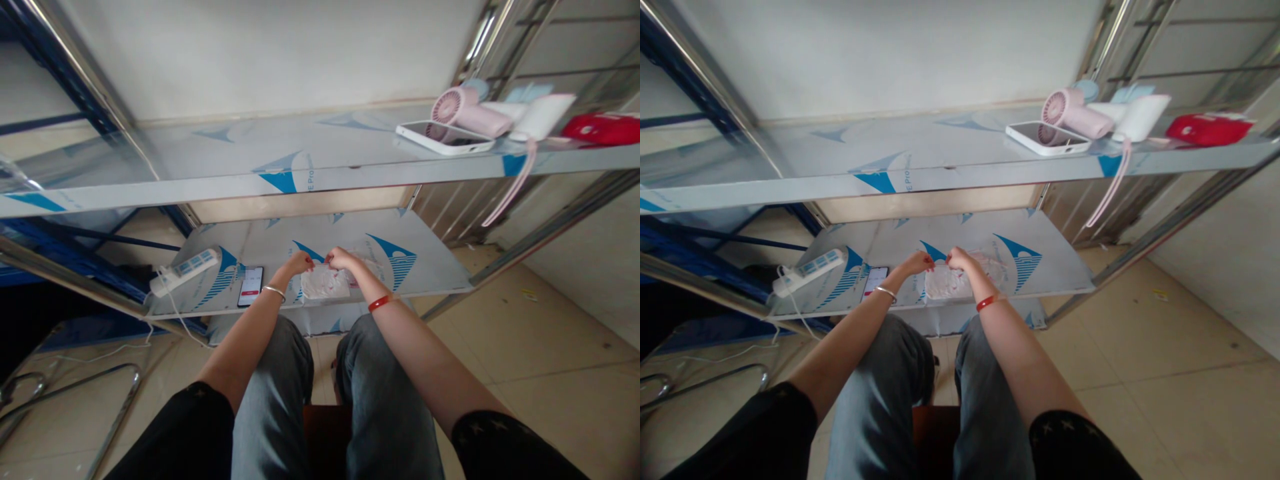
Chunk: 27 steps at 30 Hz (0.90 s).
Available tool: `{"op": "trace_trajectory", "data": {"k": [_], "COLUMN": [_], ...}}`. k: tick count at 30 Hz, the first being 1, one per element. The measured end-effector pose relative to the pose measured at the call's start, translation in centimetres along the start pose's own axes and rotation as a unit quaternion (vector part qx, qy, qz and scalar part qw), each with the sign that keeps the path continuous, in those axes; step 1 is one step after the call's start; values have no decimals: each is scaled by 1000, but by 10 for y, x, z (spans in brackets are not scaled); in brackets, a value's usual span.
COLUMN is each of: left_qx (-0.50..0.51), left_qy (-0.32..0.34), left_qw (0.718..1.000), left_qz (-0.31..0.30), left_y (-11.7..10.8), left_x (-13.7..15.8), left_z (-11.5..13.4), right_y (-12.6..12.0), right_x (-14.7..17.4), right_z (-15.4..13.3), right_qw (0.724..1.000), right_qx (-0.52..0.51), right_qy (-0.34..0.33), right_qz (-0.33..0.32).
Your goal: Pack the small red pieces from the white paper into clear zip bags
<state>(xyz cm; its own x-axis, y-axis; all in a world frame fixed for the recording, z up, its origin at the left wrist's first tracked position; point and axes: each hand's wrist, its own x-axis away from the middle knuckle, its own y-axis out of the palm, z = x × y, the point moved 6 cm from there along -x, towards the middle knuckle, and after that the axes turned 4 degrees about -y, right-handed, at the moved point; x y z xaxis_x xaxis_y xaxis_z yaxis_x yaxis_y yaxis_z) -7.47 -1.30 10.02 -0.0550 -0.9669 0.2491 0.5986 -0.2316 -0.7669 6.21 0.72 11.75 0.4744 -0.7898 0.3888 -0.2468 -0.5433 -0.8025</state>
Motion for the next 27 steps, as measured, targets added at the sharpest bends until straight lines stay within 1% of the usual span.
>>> {"op": "trace_trajectory", "data": {"k": [8, 16, 22, 27], "left_qx": [-38, -37, -38, -48], "left_qy": [0, 11, 33, 40], "left_qw": [999, 999, 999, 998], "left_qz": [18, 28, 9, -2], "left_y": [-4, -4, 1, 1], "left_x": [3, 4, 6, 7], "left_z": [2, 7, 16, 18], "right_y": [-3, -8, -3, -2], "right_x": [-1, 0, 0, 0], "right_z": [-2, -3, -8, -11], "right_qw": [1000, 999, 999, 999], "right_qx": [-10, -16, -8, 9], "right_qy": [-12, -27, -31, -36], "right_qz": [19, 44, 35, 26]}}
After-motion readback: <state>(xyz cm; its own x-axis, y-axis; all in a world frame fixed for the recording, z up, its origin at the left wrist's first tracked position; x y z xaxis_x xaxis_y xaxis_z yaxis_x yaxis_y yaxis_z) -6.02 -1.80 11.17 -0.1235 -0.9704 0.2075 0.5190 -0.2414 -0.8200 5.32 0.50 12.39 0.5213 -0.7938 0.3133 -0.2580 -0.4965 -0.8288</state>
